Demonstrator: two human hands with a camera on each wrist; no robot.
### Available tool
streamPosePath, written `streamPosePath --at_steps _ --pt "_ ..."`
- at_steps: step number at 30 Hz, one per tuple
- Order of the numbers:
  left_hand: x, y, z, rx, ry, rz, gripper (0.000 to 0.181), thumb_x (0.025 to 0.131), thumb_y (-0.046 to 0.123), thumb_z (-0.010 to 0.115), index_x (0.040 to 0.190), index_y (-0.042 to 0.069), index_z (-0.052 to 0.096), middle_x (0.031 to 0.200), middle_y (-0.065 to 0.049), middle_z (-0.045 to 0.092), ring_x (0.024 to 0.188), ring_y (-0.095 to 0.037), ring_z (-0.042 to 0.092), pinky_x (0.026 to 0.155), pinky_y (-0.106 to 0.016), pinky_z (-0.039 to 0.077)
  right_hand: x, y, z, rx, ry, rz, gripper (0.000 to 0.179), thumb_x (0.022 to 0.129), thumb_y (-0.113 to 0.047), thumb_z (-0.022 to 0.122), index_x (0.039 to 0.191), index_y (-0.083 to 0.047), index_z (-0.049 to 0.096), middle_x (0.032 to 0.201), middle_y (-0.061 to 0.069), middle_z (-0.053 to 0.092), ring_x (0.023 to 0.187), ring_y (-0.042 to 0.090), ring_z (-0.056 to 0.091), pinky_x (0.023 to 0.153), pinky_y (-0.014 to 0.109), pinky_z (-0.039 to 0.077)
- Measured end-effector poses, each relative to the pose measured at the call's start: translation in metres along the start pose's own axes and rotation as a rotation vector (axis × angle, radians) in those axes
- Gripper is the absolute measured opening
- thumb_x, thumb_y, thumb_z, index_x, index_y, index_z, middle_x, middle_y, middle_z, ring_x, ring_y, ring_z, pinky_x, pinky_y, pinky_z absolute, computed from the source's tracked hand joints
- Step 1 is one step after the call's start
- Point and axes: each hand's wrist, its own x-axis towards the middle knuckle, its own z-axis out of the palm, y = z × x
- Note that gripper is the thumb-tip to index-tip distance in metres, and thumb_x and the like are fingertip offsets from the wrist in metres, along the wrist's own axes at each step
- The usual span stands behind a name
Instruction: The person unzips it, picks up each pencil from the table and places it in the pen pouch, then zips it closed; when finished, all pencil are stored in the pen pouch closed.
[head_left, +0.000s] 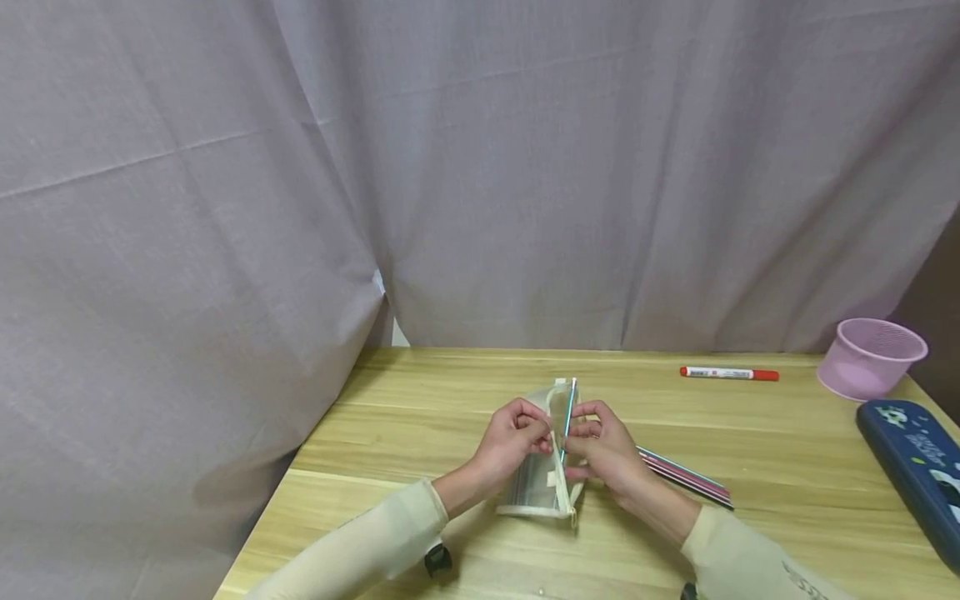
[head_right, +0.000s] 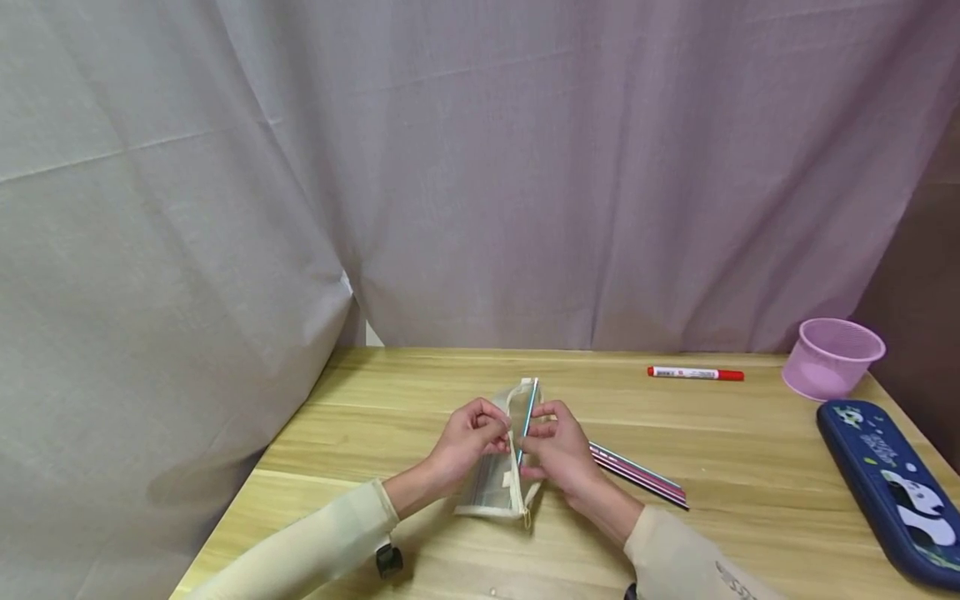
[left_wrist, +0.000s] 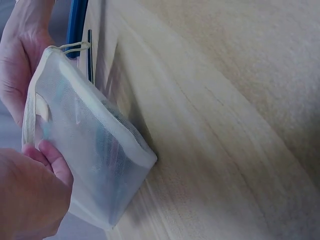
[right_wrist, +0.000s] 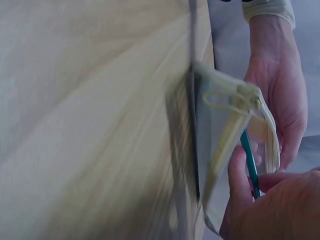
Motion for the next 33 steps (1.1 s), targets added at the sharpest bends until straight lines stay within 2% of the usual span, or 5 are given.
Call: streamPosePath --at_steps 6,16,20,29,33 --pt "0.002 0.002 0.000 0.000 0.009 0.003 0.010 0.096 -0.003 0.063 0.105 0.000 0.060 0.081 -0.002 0.066 0.071 -0.011 0.065 0.068 -0.020 0.061 -0.001 -0.001 0.005 0.016 0.008 -0.006 0.049 0.097 0.002 0.066 0.138 -0.002 0.038 0.115 0.017 0.062 0.092 0.021 0.068 0.076 0.042 0.069" --pt "-0.001 0.003 -0.001 -0.004 0.006 0.004 0.014 0.098 -0.002 0.063 0.110 -0.005 0.058 0.080 -0.001 0.064 0.070 -0.010 0.064 0.068 -0.018 0.061 0.005 0.004 0.004 -0.001 -0.072 0.017 0.045 0.098 0.004 0.062 0.137 0.001 0.040 0.108 0.014 0.063 0.089 0.022 0.071 0.074 0.041 0.069" --pt "-0.001 0.002 -0.001 -0.001 -0.019 0.011 0.010 0.099 -0.002 0.062 0.107 -0.002 0.058 0.080 -0.001 0.064 0.070 -0.010 0.064 0.068 -0.018 0.061 0.007 0.006 0.002 -0.022 -0.099 0.017 0.047 0.097 0.004 0.064 0.138 0.003 0.040 0.105 0.012 0.064 0.088 0.020 0.070 0.071 0.039 0.068" --pt "-0.001 0.001 -0.002 -0.011 -0.041 0.009 0.008 0.099 -0.003 0.061 0.103 0.003 0.058 0.079 -0.002 0.064 0.070 -0.012 0.065 0.069 -0.022 0.063 0.010 0.004 -0.003 -0.114 -0.105 0.023 0.047 0.095 0.002 0.067 0.138 0.004 0.047 0.106 0.014 0.064 0.088 0.021 0.069 0.072 0.038 0.068" --pt "-0.002 0.000 -0.004 -0.015 -0.034 0.006 0.010 0.098 -0.004 0.060 0.100 0.006 0.058 0.079 -0.002 0.064 0.069 -0.012 0.064 0.069 -0.021 0.063 0.010 0.000 -0.012 -0.109 -0.088 -0.010 0.045 0.095 0.002 0.066 0.137 0.006 0.049 0.104 0.014 0.064 0.088 0.021 0.070 0.076 0.040 0.069"
